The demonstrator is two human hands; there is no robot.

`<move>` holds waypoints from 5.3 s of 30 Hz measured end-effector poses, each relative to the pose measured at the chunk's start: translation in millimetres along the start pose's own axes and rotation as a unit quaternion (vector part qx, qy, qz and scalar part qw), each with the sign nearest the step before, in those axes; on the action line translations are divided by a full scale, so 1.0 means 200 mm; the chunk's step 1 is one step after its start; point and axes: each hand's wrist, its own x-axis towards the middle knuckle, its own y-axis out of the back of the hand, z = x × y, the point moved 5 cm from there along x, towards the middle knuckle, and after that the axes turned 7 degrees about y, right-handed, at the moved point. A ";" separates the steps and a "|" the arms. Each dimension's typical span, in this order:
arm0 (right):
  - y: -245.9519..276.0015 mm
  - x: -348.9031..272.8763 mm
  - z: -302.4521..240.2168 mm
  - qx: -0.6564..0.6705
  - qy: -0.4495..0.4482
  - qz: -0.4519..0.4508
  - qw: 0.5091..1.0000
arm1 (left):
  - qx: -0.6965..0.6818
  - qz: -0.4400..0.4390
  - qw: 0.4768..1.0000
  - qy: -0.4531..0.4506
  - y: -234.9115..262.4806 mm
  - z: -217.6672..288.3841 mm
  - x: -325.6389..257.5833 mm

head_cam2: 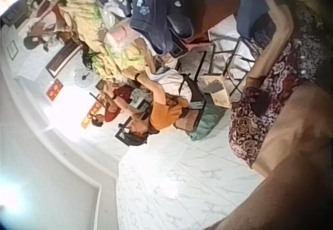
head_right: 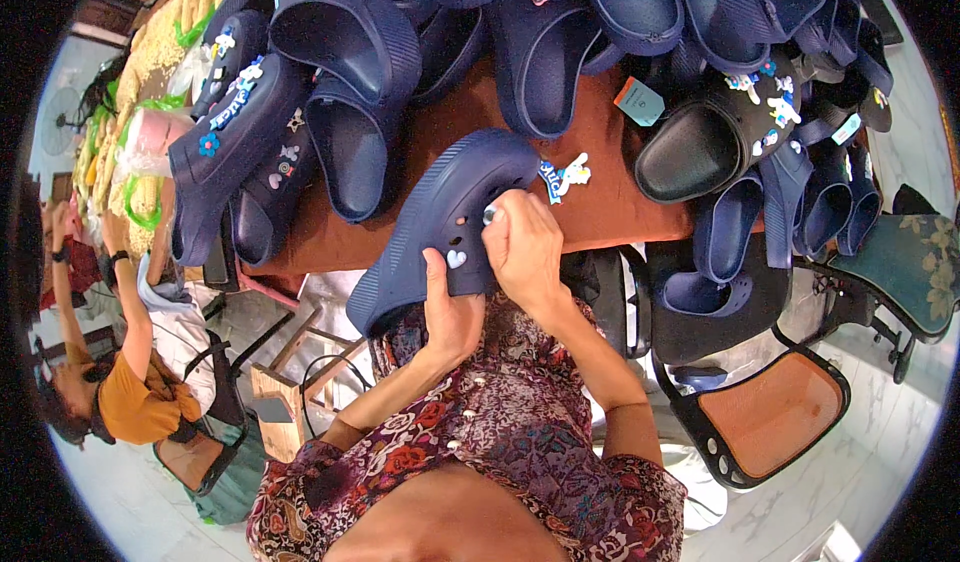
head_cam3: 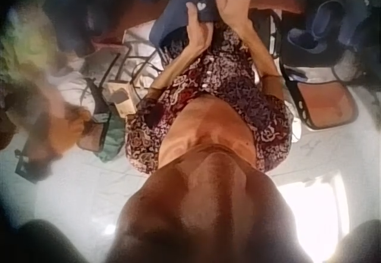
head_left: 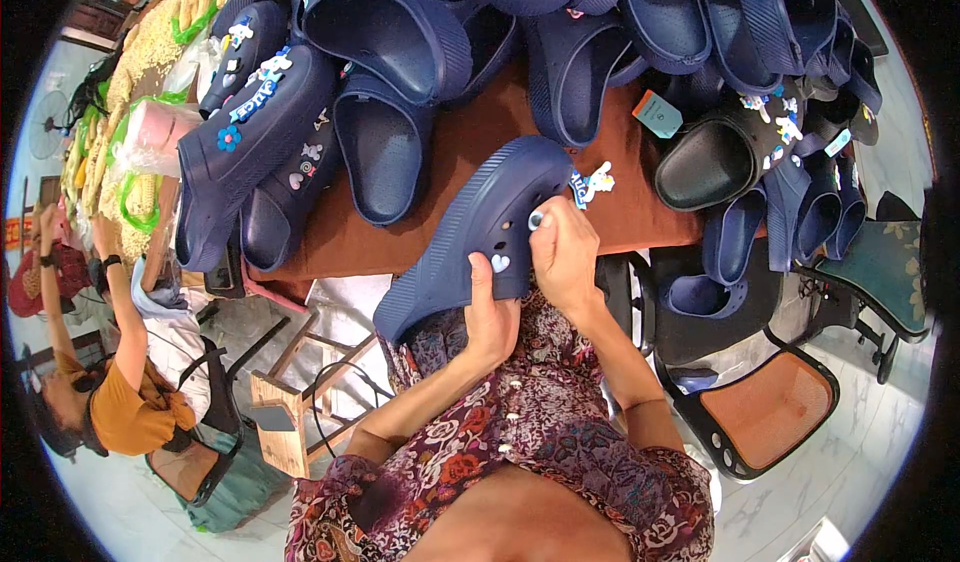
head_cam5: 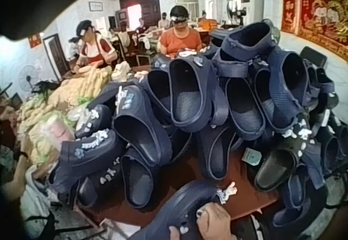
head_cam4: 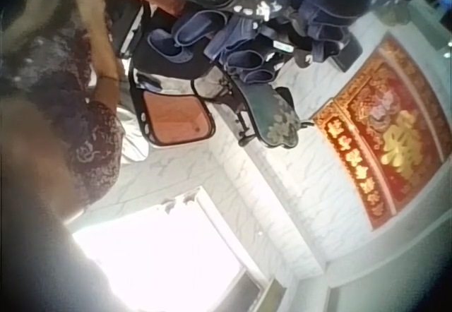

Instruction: Manually attaching decorative charms to the holes of blue foam clogs.

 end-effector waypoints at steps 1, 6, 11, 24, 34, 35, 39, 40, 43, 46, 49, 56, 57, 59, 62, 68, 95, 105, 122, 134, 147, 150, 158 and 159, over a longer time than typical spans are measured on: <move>0.01 -0.01 0.01 0.001 0.001 0.000 1.000 | 0.004 0.011 1.000 -0.004 0.00 0.01 0.00; 0.15 -0.08 0.21 -0.115 -0.080 0.084 0.987 | -0.023 0.012 1.000 0.001 0.00 0.05 -0.02; 0.22 -0.16 0.36 -0.272 -0.059 0.059 0.959 | -0.050 0.036 0.998 0.011 0.05 0.06 -0.02; 0.26 -0.12 0.26 -0.259 -0.021 0.097 0.961 | -0.042 0.069 0.996 0.028 0.08 0.16 -0.04; 0.05 -0.02 -0.17 -0.041 0.042 -0.114 0.992 | 0.028 0.037 0.999 -0.007 0.08 0.12 -0.09; 0.05 0.00 -0.19 -0.064 0.053 -0.122 0.989 | 0.028 0.035 0.999 -0.005 0.09 0.12 -0.08; 0.02 0.02 -0.21 -0.112 0.067 -0.152 0.980 | 0.026 0.015 0.999 -0.025 0.08 0.12 -0.09; 0.02 0.02 -0.22 -0.141 0.079 -0.160 0.974 | 0.030 0.013 0.999 -0.009 0.08 0.12 -0.09; 0.01 0.00 -0.23 -0.182 0.098 -0.161 0.965 | 0.030 0.001 0.999 0.022 0.07 0.10 -0.10; -0.01 -0.01 -0.21 -0.195 0.116 -0.149 0.962 | 0.028 0.004 0.999 0.034 0.05 0.10 -0.11; -0.03 -0.01 -0.19 -0.192 0.126 -0.141 0.963 | 0.003 0.014 0.999 0.034 0.04 0.10 -0.11; 0.01 0.00 -0.10 -0.062 0.106 -0.097 0.988 | 0.020 0.021 0.999 0.028 0.06 0.12 -0.10; 0.01 -0.01 -0.09 -0.063 0.106 -0.096 0.988 | 0.013 0.027 0.999 0.029 0.06 0.14 -0.09; 0.03 -0.01 -0.04 -0.021 0.057 -0.054 0.997 | -0.004 0.028 0.999 0.021 0.01 0.19 -0.08; 0.08 -0.02 0.04 -0.040 -0.020 0.010 0.999 | -0.085 0.056 0.994 0.035 0.02 0.24 -0.07; 0.19 -0.14 0.27 -0.238 -0.074 0.019 0.968 | -0.154 0.047 0.985 0.062 0.10 0.26 -0.03; -0.11 -0.72 0.14 0.458 -0.223 0.029 0.860 | 0.008 -0.285 0.921 0.266 -0.35 -0.06 -0.31; 1.01 -1.00 0.62 0.042 -0.219 0.579 0.784 | 0.366 -0.387 0.824 0.194 -0.36 -0.11 -0.33; 1.19 -2.20 1.30 -0.253 -0.641 0.432 0.582 | 0.414 -0.242 0.873 0.085 -0.11 0.02 -0.01; 1.02 -2.38 1.49 -0.295 -0.634 0.377 0.607 | 0.442 -0.251 0.857 0.089 -0.06 -0.04 0.05; 1.55 -1.44 1.22 -0.490 -0.439 0.462 0.595 | 0.618 -0.230 0.643 -0.389 -0.17 0.04 0.13; 1.77 -1.25 1.46 -0.424 -0.462 0.491 0.605 | 0.628 -0.187 0.639 -0.403 -0.16 0.07 0.19; 2.01 -0.88 1.88 -0.222 -0.477 0.510 0.680 | 0.668 -0.126 0.596 -0.427 -0.07 0.05 0.22; 2.06 -0.92 1.93 -0.224 -0.476 0.514 0.678 | 0.671 -0.128 0.592 -0.427 -0.08 0.05 0.22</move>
